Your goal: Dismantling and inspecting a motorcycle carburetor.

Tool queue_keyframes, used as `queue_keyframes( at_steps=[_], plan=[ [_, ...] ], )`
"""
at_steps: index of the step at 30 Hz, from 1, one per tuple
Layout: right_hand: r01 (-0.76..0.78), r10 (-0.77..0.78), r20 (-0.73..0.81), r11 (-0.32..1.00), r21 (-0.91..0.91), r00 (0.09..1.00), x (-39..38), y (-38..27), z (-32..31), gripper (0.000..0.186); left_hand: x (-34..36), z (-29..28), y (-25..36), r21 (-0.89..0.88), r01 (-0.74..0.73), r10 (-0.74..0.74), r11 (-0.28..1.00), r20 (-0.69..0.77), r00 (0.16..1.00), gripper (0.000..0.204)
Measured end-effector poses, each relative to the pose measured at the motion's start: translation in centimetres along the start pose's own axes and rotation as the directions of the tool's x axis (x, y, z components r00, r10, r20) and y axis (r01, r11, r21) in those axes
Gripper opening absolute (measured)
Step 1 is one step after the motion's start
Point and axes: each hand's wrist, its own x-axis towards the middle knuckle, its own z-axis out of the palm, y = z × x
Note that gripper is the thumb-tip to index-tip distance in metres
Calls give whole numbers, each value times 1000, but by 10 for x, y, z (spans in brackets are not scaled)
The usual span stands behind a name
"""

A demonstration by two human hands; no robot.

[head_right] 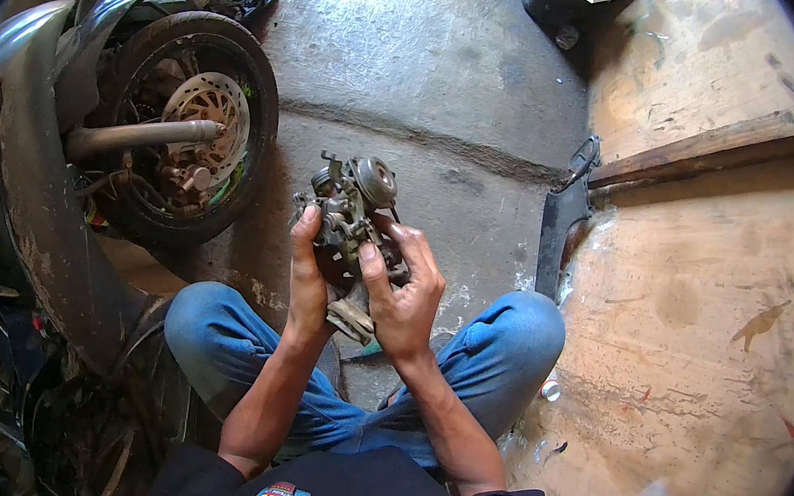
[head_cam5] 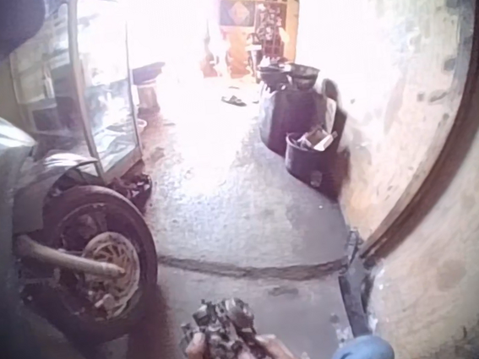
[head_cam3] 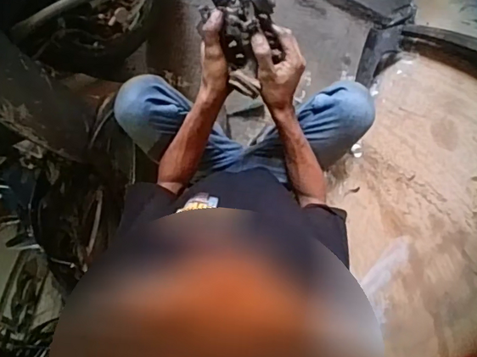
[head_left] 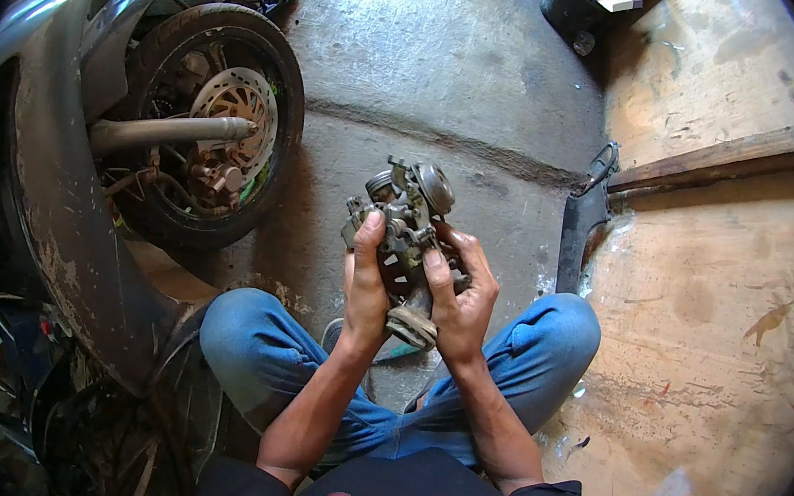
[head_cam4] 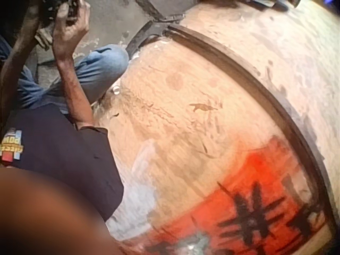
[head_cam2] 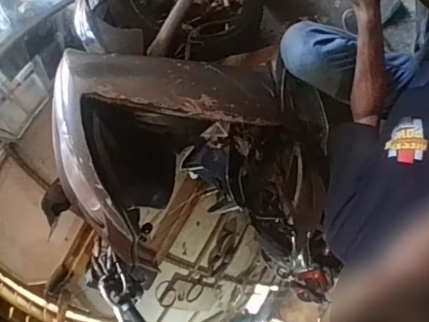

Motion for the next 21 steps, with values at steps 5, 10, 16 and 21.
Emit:
queue_keyframes(
  at_steps=[5,10,16,21],
  plan=[
    [-180,155,95,747,641,983,2,18,-1,44,-2,4,14,-175,74,-77,982,-5,997,66],
    [-523,531,42,843,-124,846,-21,90,3,33,1,-8,28,-157,38,-62,987,-152,986,68],
    [-193,690,360,587,-787,628,-131,201,52,53,-2,-8,39,-192,67,-91,979,-115,989,68],
    [-356,854,212,407,-841,475,-163,202,63,58,-4,-3,40,-235,84,-105,968,-80,991,68]
  ],
)
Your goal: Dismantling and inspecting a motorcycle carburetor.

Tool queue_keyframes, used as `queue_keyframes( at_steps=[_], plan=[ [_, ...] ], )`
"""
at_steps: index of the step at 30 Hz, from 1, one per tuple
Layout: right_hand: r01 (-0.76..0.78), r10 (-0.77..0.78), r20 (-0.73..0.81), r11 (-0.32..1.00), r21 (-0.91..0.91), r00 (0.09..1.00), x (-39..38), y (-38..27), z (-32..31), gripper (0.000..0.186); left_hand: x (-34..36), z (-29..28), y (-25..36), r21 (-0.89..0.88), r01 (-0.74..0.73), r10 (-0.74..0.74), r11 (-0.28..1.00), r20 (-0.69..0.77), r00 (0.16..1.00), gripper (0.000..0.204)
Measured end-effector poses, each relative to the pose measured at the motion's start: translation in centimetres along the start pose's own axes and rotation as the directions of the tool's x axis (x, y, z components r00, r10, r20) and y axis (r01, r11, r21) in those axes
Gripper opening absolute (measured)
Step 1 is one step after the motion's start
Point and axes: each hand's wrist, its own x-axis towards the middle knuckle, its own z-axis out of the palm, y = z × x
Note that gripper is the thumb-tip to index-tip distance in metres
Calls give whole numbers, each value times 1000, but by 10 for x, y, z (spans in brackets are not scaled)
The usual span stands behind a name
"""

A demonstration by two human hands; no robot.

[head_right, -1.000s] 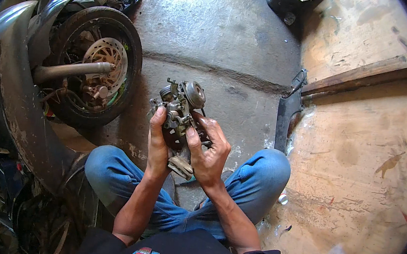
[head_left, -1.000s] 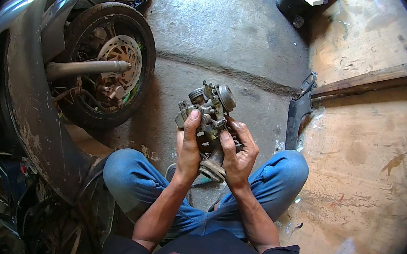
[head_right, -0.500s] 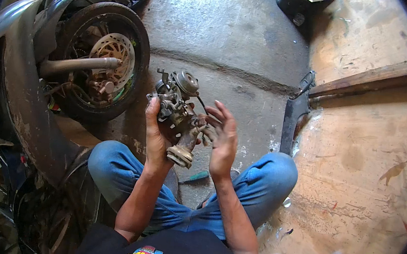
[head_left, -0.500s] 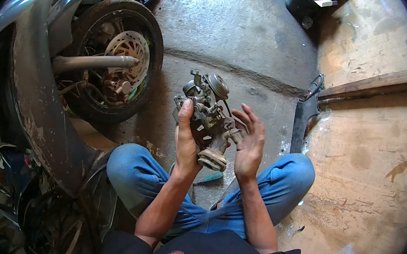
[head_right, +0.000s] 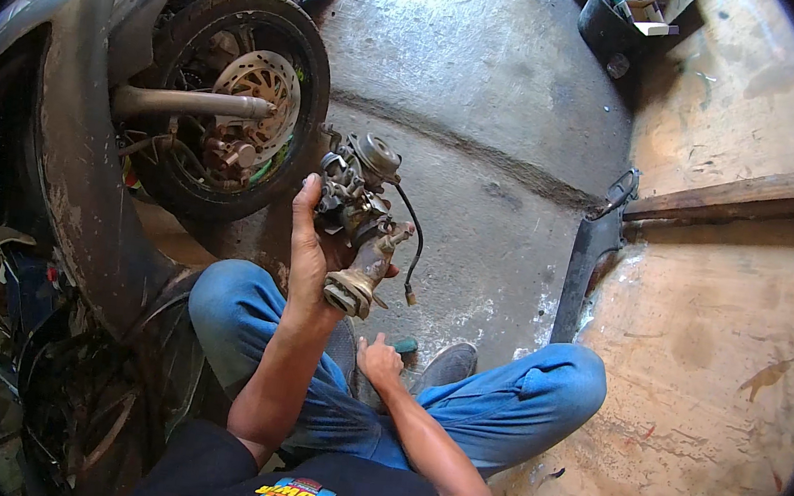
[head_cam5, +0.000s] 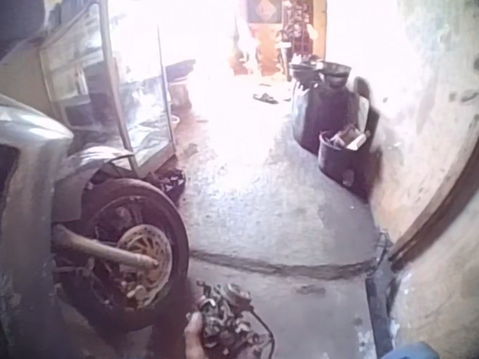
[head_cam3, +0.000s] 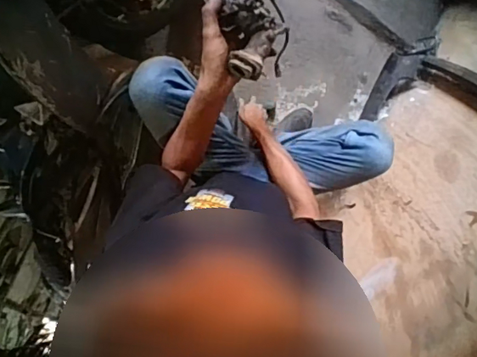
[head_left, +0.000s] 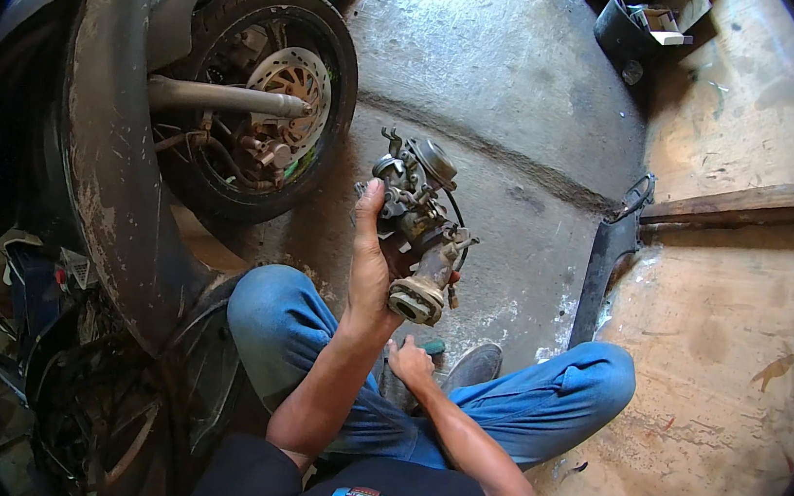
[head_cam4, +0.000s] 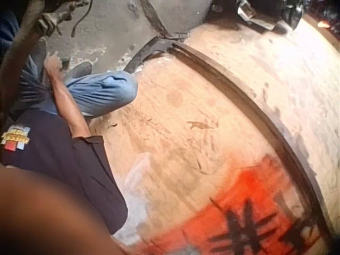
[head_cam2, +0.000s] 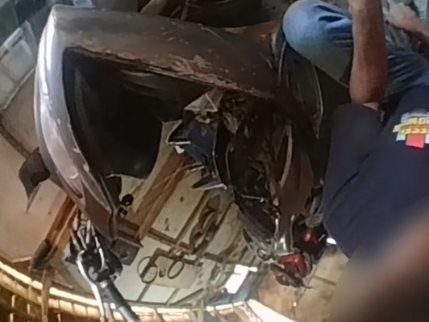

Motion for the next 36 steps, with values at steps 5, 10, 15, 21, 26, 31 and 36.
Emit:
queue_keyframes(
  at_steps=[5,10,15,21,26,31,36],
  plan=[
    [-17,24,-104,998,68,994,16,15,6,50,-1,7,-2,16,-8,9,1000,-8,1000,68],
    [-107,194,-383,966,237,903,4,11,25,26,2,-2,-6,45,-102,103,994,-32,994,68],
    [-101,244,-383,928,358,891,1,3,42,25,-1,-4,-6,106,-206,223,973,-180,958,58],
    [-15,312,-502,859,512,807,7,-19,58,27,-1,-14,-7,210,-318,361,924,-214,908,52],
    [63,248,-563,878,475,788,8,-34,61,30,1,-29,-5,159,-306,331,939,-169,928,46],
    [314,95,-679,834,454,728,13,-33,50,26,5,-33,-3,296,-245,319,923,-236,918,65],
    [581,308,-911,702,412,273,53,-26,-98,13,-3,-17,5,280,-158,214,947,-183,960,66]
  ],
)
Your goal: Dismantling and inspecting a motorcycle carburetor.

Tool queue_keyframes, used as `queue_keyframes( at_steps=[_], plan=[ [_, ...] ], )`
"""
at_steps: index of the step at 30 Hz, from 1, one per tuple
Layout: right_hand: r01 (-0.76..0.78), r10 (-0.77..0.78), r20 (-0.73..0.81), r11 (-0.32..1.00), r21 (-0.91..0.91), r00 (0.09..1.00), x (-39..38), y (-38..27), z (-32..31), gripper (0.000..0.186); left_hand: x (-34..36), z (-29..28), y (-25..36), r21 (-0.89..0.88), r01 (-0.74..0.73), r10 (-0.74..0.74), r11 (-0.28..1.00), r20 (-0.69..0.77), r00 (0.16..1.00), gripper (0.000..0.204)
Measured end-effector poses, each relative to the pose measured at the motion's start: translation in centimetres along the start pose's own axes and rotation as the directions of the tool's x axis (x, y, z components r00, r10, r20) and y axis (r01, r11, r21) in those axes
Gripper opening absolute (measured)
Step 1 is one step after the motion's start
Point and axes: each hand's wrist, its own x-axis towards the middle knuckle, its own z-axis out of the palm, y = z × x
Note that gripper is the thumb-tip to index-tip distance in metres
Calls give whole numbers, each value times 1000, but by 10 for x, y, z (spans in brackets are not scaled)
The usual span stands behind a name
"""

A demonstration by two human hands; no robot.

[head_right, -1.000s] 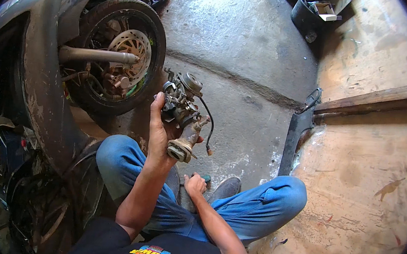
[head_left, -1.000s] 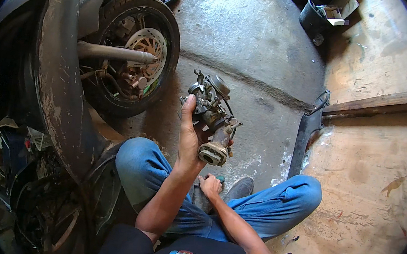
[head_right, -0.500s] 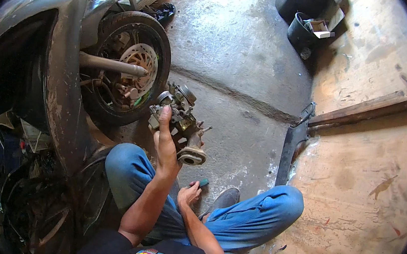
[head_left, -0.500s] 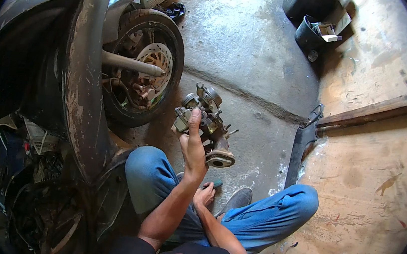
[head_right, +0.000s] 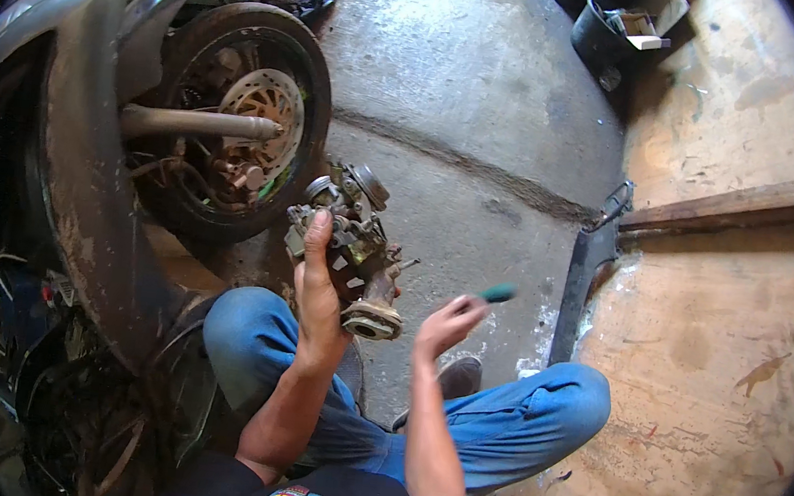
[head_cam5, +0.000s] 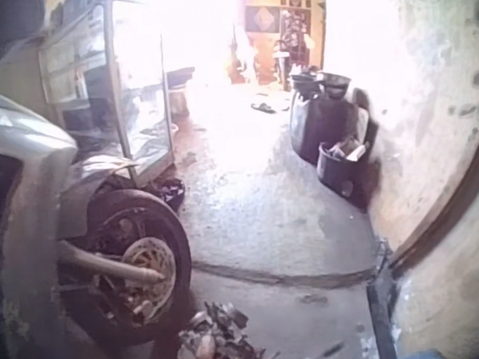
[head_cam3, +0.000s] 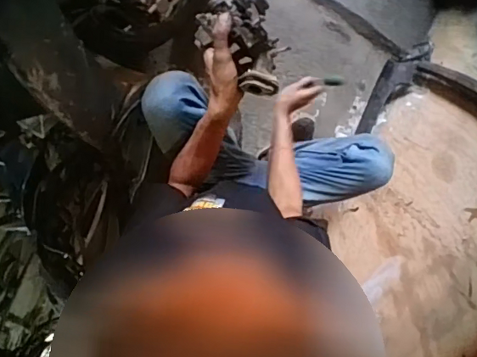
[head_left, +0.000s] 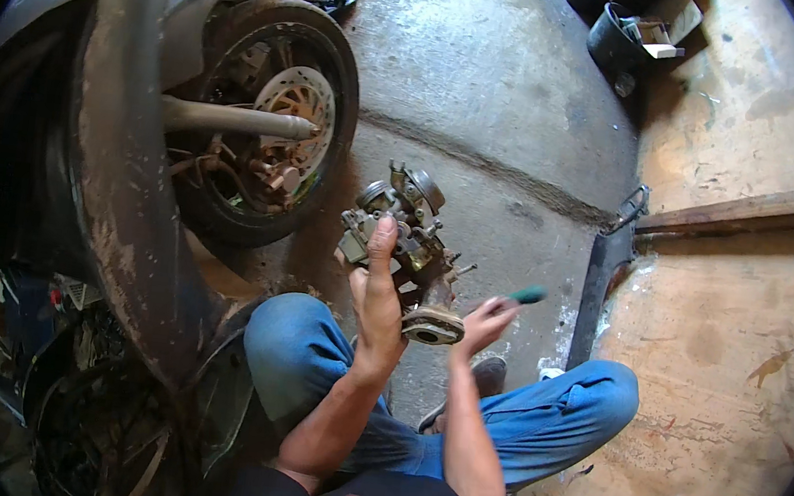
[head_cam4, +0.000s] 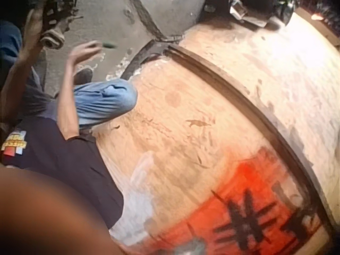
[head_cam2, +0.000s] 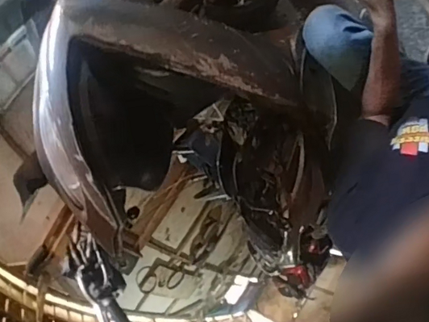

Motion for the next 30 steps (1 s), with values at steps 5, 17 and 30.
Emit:
queue_keyframes(
  at_steps=[5,17,30],
  plan=[
    [187,-239,16,798,573,971,130,-199,-107,24,11,3,-11,-39,-2,4,999,39,999,65],
    [831,-614,767,515,211,186,135,-235,-187,18,21,14,-37,53,-162,158,985,82,984,67],
    [869,-694,687,185,459,-215,117,-260,-196,27,17,18,-35,86,-174,163,981,121,979,69]
  ],
)
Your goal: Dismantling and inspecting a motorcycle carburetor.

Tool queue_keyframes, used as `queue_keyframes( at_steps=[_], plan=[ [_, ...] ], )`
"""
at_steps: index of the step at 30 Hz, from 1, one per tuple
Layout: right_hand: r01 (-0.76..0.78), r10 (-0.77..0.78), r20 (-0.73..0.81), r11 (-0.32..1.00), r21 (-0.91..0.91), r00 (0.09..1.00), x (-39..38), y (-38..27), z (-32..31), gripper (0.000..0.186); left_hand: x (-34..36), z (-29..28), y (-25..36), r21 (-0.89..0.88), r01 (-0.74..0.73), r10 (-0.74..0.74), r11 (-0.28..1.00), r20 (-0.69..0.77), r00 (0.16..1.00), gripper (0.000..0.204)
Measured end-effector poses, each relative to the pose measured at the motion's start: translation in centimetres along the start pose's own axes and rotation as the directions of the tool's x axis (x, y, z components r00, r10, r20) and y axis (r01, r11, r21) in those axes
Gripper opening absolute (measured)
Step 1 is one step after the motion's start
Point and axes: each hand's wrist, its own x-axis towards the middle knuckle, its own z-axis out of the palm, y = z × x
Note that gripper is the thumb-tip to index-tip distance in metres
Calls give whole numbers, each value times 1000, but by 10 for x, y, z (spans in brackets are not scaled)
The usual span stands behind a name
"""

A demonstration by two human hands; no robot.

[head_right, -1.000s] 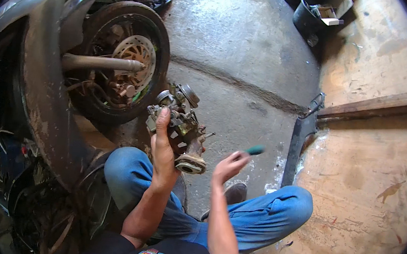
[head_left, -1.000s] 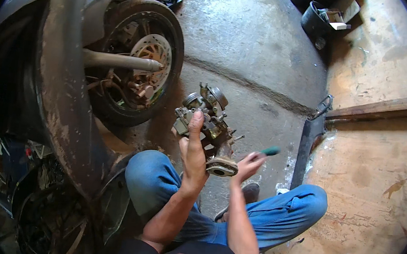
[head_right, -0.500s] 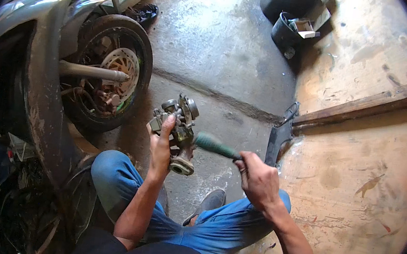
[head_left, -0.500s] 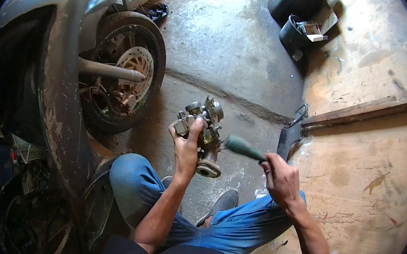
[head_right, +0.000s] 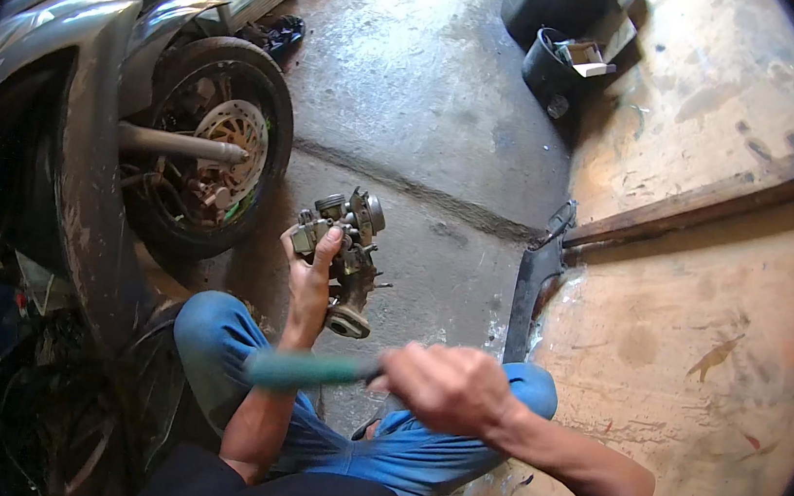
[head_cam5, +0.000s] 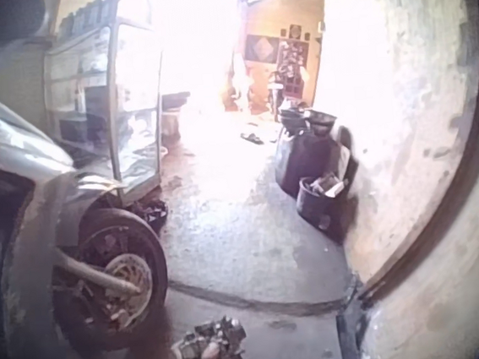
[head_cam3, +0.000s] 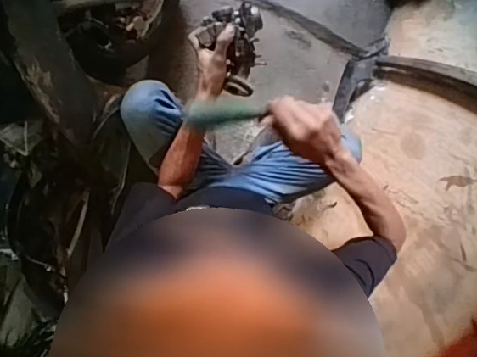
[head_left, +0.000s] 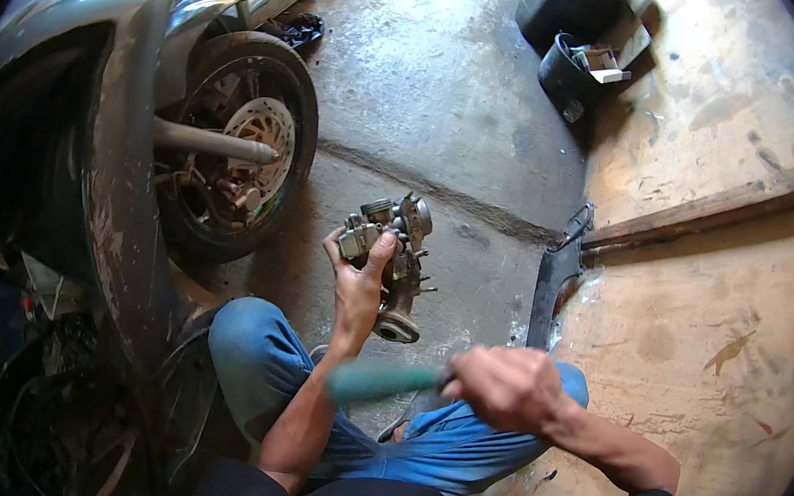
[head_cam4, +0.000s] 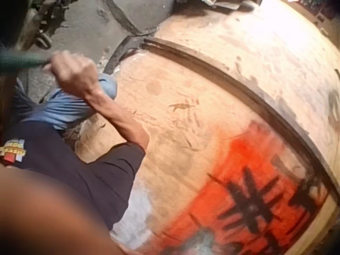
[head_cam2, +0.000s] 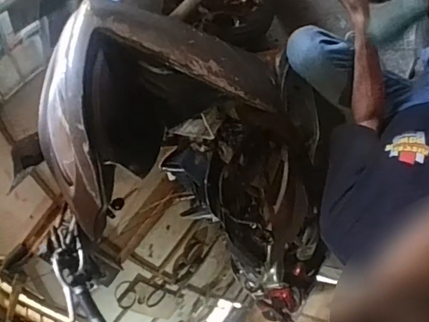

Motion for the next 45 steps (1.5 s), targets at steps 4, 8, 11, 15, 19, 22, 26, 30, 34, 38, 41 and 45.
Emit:
queue_keyframes(
  at_steps=[4,8,11,15,19,22,26,30,34,38,41,45],
  plan=[
    [79,-74,71,994,-74,995,-16,40,30,26,1,-5,-2,-12,-17,17,1000,32,999,67],
    [-271,283,93,955,-122,954,-27,57,39,28,12,-8,-18,75,-184,188,980,-44,981,61],
    [-48,49,81,999,-17,996,-2,4,7,28,7,-6,-7,70,-41,45,997,-54,998,62],
    [297,-296,34,954,-28,955,3,28,9,27,2,-9,1,33,-61,62,998,-35,997,65],
    [-364,421,229,896,-253,878,-13,55,30,31,8,-7,-3,200,-243,262,949,-73,962,66],
    [-196,196,32,981,8,980,1,17,12,29,6,-2,0,-74,-58,51,996,-89,995,70],
    [-121,119,51,992,42,992,21,-11,-6,29,1,-12,1,-95,-77,68,993,-98,993,69],
    [-105,105,19,994,-6,994,-16,39,38,30,-4,-2,9,-3,-108,107,994,-90,990,68],
    [-277,283,114,959,-68,952,-28,39,42,28,-3,-10,-1,-11,-179,176,984,-131,976,66],
    [-194,197,91,980,-40,976,7,7,17,34,-2,-8,11,-142,-73,53,987,-139,989,66],
    [-21,25,-85,999,47,996,11,-3,5,35,-5,-6,12,-147,-72,53,987,-128,990,65],
    [-363,363,-77,932,17,929,-22,41,51,34,-1,-11,5,-110,-70,63,992,-65,996,66]
  ],
)
